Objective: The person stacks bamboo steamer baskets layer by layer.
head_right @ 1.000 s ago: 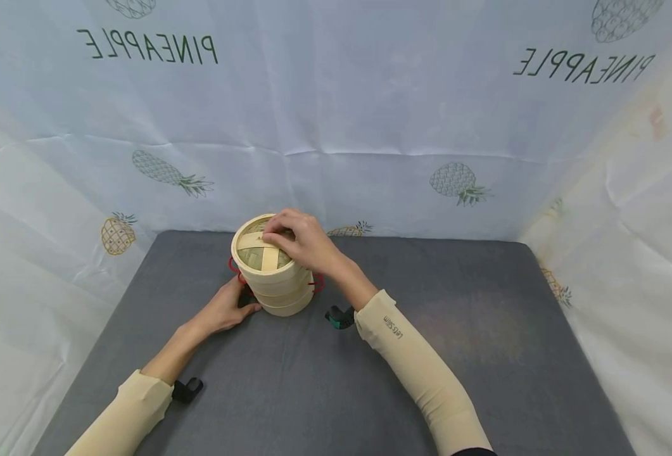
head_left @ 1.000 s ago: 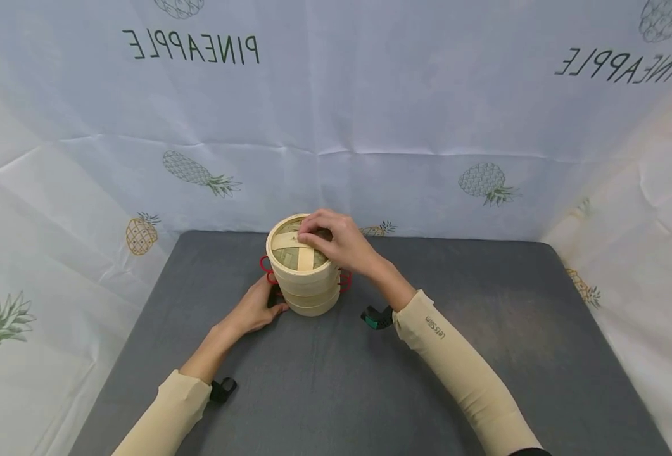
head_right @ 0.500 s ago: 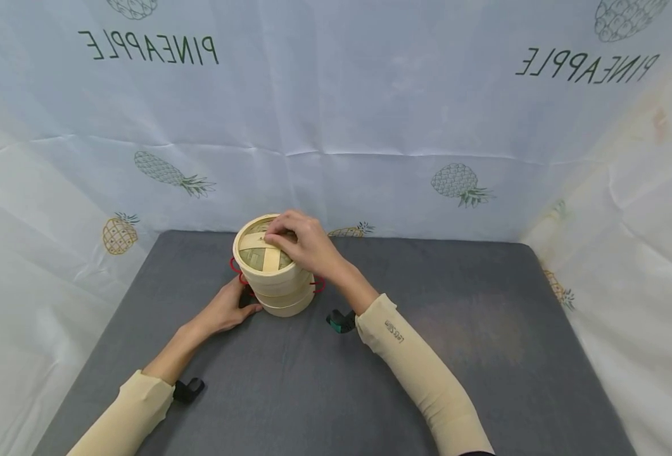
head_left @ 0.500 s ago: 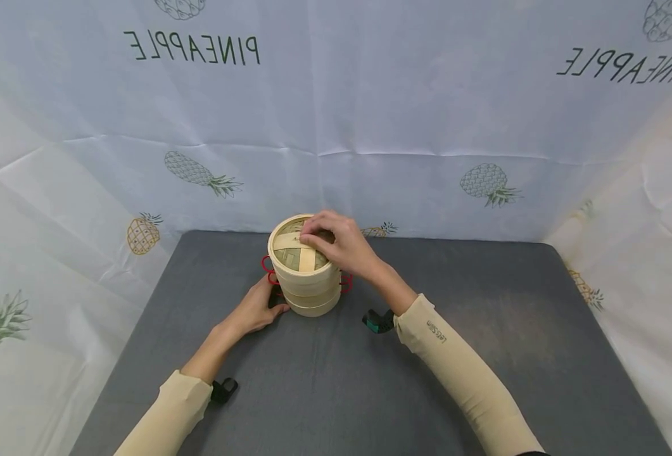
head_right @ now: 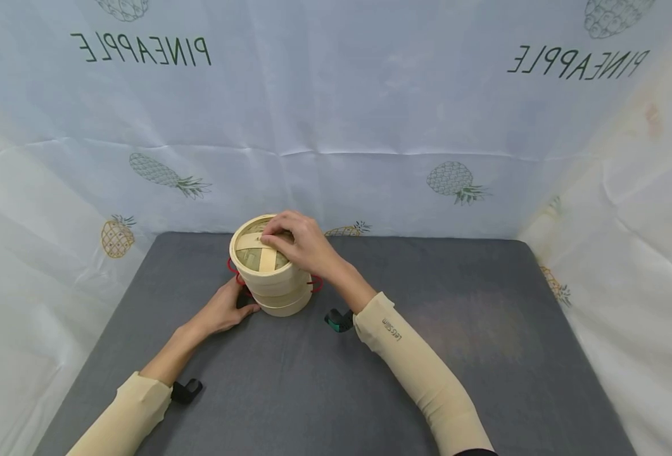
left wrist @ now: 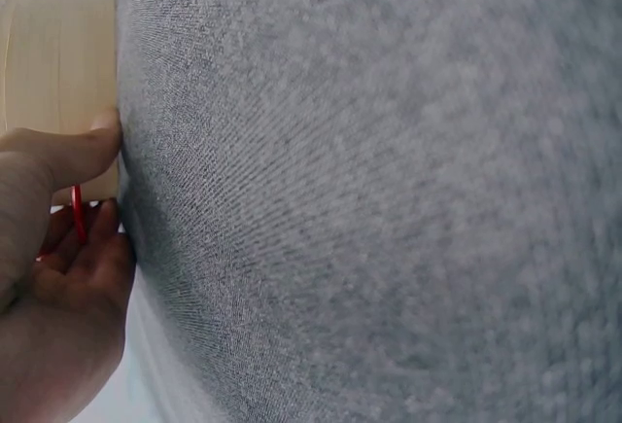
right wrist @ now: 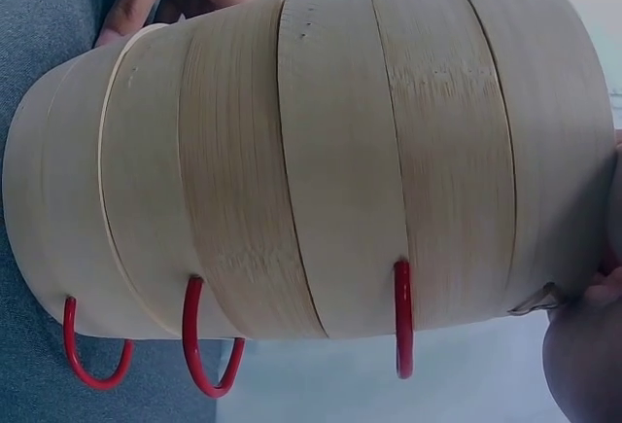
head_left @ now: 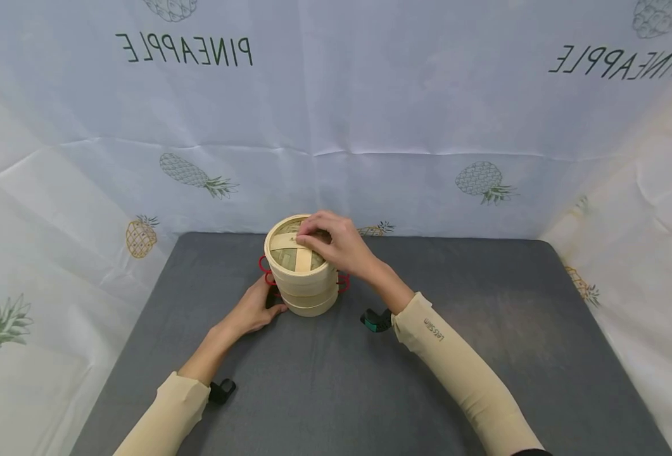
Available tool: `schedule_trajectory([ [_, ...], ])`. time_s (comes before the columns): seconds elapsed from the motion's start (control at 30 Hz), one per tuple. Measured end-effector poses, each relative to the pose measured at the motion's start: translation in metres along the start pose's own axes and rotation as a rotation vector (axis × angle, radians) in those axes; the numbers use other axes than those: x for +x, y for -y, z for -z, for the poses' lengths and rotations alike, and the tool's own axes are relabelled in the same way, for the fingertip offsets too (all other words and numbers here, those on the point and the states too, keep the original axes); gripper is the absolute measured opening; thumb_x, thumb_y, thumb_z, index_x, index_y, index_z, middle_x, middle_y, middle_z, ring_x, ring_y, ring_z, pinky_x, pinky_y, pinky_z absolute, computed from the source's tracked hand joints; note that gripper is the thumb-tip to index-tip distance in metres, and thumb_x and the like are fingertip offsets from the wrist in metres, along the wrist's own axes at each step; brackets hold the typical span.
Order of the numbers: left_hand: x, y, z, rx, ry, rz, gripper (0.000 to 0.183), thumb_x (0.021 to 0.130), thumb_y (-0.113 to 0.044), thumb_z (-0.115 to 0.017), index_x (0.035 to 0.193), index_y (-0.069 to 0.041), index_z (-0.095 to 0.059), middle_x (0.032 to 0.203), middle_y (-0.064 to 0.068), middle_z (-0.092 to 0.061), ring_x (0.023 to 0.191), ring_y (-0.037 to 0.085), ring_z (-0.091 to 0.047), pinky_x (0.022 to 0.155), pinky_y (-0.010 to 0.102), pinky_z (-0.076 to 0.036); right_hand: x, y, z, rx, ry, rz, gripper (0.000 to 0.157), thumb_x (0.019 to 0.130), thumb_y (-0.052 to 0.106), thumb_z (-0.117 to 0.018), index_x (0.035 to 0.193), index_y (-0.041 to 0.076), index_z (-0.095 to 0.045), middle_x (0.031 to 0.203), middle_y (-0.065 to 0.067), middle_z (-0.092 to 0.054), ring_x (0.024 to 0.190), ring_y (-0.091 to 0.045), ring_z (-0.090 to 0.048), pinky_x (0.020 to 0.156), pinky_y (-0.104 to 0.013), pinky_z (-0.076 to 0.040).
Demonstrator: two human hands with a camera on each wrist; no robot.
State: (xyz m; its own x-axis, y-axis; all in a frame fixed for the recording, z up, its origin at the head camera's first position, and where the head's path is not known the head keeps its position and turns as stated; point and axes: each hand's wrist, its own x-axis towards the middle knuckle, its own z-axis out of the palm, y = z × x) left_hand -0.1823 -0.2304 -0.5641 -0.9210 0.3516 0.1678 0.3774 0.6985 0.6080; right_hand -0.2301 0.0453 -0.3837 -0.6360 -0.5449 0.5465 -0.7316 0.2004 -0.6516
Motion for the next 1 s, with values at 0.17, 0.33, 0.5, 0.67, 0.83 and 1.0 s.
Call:
schedule_trajectory([
  [0.17, 0.0, -0.001, 0.0, 0.004, -0.003, -0.015, 0.08, 0.088, -0.014, -0.092, 0.154, -0.011, -0.048, 0.139, 0.014, -0.063, 0.125, 0.031, -0.067, 0.105, 0.054, -0.056, -0.001, 0.0, 0.0, -0.009, 0.002, 0.002, 0.007, 0.1, 0.012, -0.078, 0.103, 0.007, -0.081, 0.115, -0.011, -0.078, 0.11, -0.025, -0.073, 0.099, -0.033, -0.06],
  [0.33, 0.0, -0.001, -0.001, -0.002, -0.001, -0.007, 0.079, 0.087, -0.015, -0.092, 0.154, -0.013, -0.049, 0.139, 0.013, -0.064, 0.125, 0.03, -0.067, 0.106, 0.053, -0.057, -0.001, 0.001, 0.001, -0.031, 0.014, 0.0, 0.008, 0.101, 0.013, -0.077, 0.104, 0.007, -0.081, 0.115, -0.011, -0.078, 0.112, -0.025, -0.073, 0.102, -0.035, -0.06],
  [0.5, -0.001, -0.003, -0.001, 0.0, -0.009, 0.003, 0.08, 0.087, -0.014, -0.092, 0.155, -0.013, -0.049, 0.14, 0.013, -0.064, 0.126, 0.031, -0.067, 0.106, 0.054, -0.057, -0.001, 0.002, 0.003, -0.052, 0.024, 0.008, 0.009, 0.101, 0.014, -0.077, 0.106, 0.008, -0.081, 0.116, -0.011, -0.078, 0.113, -0.024, -0.073, 0.102, -0.035, -0.059],
  [0.67, -0.001, -0.004, -0.001, 0.001, -0.02, -0.009, 0.08, 0.088, -0.014, -0.091, 0.155, -0.012, -0.048, 0.139, 0.015, -0.064, 0.124, 0.033, -0.068, 0.104, 0.055, -0.057, -0.003, 0.003, 0.006, -0.061, 0.019, 0.02, 0.01, 0.101, 0.013, -0.077, 0.109, 0.007, -0.079, 0.119, -0.012, -0.077, 0.113, -0.025, -0.073, 0.102, -0.035, -0.059],
  [0.83, -0.002, -0.005, 0.0, -0.001, -0.034, -0.023, 0.078, 0.087, -0.013, -0.092, 0.153, -0.012, -0.05, 0.135, 0.015, -0.066, 0.119, 0.032, -0.069, 0.1, 0.056, -0.057, -0.007, 0.003, 0.009, -0.078, 0.007, 0.025, 0.014, 0.103, 0.013, -0.075, 0.114, 0.005, -0.079, 0.121, -0.012, -0.076, 0.107, -0.023, -0.072, 0.092, -0.034, -0.059],
  [1.0, -0.005, -0.005, 0.002, 0.004, -0.039, -0.033, 0.076, 0.088, -0.014, -0.091, 0.152, -0.012, -0.05, 0.134, 0.013, -0.065, 0.118, 0.03, -0.067, 0.101, 0.055, -0.056, -0.013, 0.003, 0.015, -0.092, -0.024, 0.031, 0.015, 0.103, 0.011, -0.075, 0.116, 0.004, -0.079, 0.121, -0.012, -0.076, 0.105, -0.024, -0.071, 0.089, -0.037, -0.058],
])
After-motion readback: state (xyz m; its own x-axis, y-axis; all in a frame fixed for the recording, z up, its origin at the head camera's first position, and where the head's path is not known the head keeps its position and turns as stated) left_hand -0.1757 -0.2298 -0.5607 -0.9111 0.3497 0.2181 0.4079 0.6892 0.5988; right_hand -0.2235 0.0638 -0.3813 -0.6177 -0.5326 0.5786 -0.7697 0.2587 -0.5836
